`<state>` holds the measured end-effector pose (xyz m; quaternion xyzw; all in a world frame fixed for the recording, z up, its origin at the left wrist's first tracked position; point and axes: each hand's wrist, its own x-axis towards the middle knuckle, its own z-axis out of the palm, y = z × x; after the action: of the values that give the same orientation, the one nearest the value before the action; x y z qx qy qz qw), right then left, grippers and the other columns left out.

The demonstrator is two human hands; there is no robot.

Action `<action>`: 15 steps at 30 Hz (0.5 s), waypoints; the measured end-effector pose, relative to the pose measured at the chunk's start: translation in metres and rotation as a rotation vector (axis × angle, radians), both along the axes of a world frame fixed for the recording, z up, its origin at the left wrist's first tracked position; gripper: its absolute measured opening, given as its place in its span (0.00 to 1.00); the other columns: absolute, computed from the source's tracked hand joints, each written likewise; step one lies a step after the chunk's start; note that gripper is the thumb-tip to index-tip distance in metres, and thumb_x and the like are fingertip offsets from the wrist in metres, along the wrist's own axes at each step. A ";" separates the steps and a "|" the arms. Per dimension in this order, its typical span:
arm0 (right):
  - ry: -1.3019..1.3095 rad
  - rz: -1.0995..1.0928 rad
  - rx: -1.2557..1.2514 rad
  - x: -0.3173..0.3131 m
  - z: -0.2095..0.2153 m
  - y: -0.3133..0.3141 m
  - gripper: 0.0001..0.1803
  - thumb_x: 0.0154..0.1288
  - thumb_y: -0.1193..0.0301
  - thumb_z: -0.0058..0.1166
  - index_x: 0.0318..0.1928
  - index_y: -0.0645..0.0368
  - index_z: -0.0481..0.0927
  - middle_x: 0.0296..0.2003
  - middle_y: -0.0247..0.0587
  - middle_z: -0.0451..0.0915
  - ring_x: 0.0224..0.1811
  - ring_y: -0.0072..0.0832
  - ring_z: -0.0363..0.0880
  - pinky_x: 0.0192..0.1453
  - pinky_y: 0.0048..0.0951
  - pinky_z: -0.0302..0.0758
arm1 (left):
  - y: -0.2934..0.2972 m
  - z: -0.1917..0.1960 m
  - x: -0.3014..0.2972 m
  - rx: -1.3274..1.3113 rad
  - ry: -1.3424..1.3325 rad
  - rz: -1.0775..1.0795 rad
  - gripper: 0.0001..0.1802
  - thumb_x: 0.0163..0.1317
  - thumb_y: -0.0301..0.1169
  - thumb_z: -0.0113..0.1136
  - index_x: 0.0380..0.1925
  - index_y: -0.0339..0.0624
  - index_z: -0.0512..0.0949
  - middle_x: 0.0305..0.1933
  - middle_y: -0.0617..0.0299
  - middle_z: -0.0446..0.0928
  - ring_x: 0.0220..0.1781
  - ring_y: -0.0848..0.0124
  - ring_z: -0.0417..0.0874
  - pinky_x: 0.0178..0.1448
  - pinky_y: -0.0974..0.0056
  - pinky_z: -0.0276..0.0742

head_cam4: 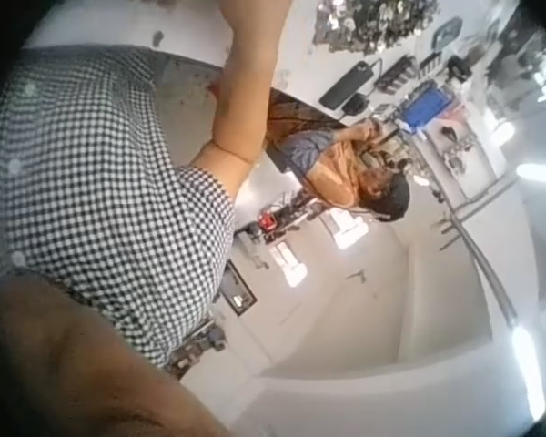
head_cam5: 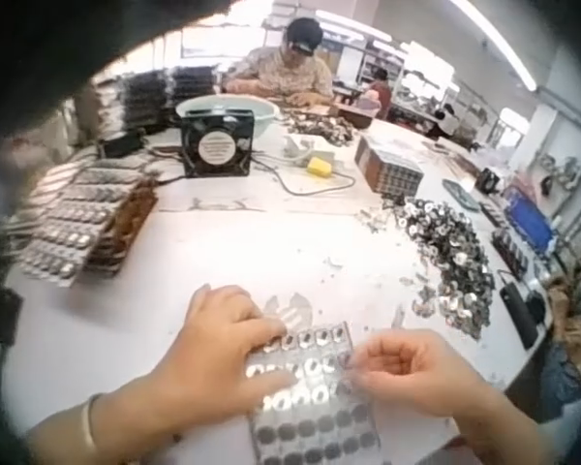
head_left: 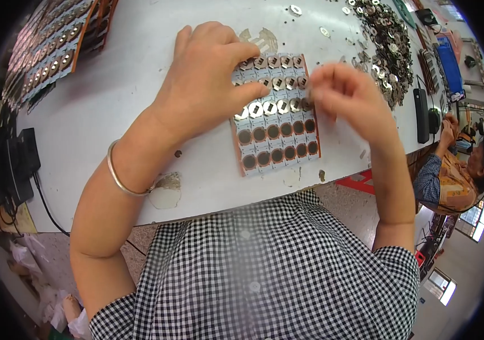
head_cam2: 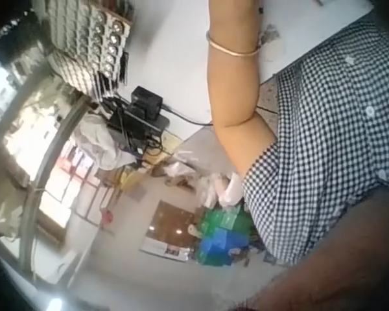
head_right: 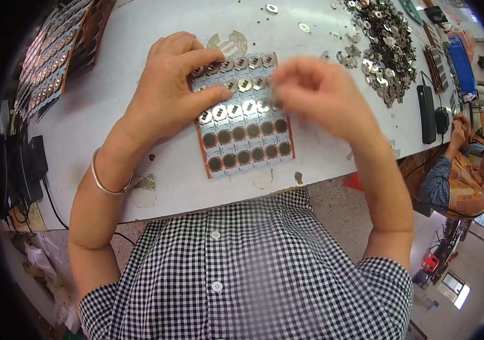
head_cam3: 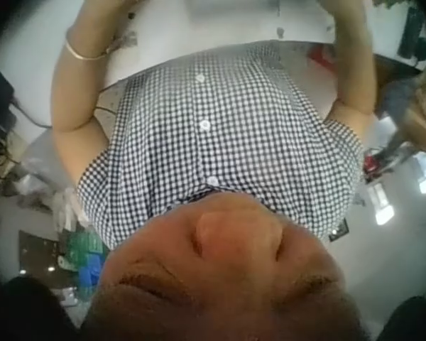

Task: The recorder places small metal components into a grid on a board and then secures a stack of finished boards with plastic film.

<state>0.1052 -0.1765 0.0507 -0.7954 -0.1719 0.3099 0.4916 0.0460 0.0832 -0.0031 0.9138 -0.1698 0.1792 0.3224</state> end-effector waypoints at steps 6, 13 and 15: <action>-0.054 -0.120 -0.031 -0.055 -0.015 -0.013 0.10 0.70 0.82 0.59 0.50 0.64 0.81 0.37 0.27 0.83 0.36 0.11 0.79 0.41 0.16 0.76 | 0.001 -0.003 0.001 -0.009 -0.031 0.012 0.23 0.47 0.33 0.78 0.43 0.35 0.85 0.38 0.58 0.75 0.43 0.62 0.76 0.50 0.60 0.73; -0.323 -0.154 -0.002 -0.070 -0.023 -0.011 0.11 0.71 0.81 0.60 0.52 0.64 0.82 0.36 0.28 0.83 0.36 0.11 0.78 0.40 0.16 0.75 | 0.001 0.004 0.000 -0.092 0.142 -0.016 0.22 0.49 0.32 0.78 0.44 0.34 0.85 0.37 0.61 0.74 0.42 0.67 0.75 0.44 0.64 0.73; -0.328 -0.158 -0.028 -0.071 -0.023 -0.012 0.10 0.71 0.81 0.60 0.51 0.64 0.83 0.35 0.28 0.83 0.36 0.11 0.77 0.39 0.15 0.75 | 0.000 0.003 -0.001 -0.083 0.084 -0.020 0.22 0.49 0.32 0.78 0.44 0.34 0.85 0.37 0.61 0.74 0.40 0.67 0.75 0.43 0.64 0.73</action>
<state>0.0347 -0.1888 0.0274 -0.8531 -0.1825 0.1387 0.4686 0.0446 0.0831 0.0002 0.9046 -0.1576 0.1446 0.3688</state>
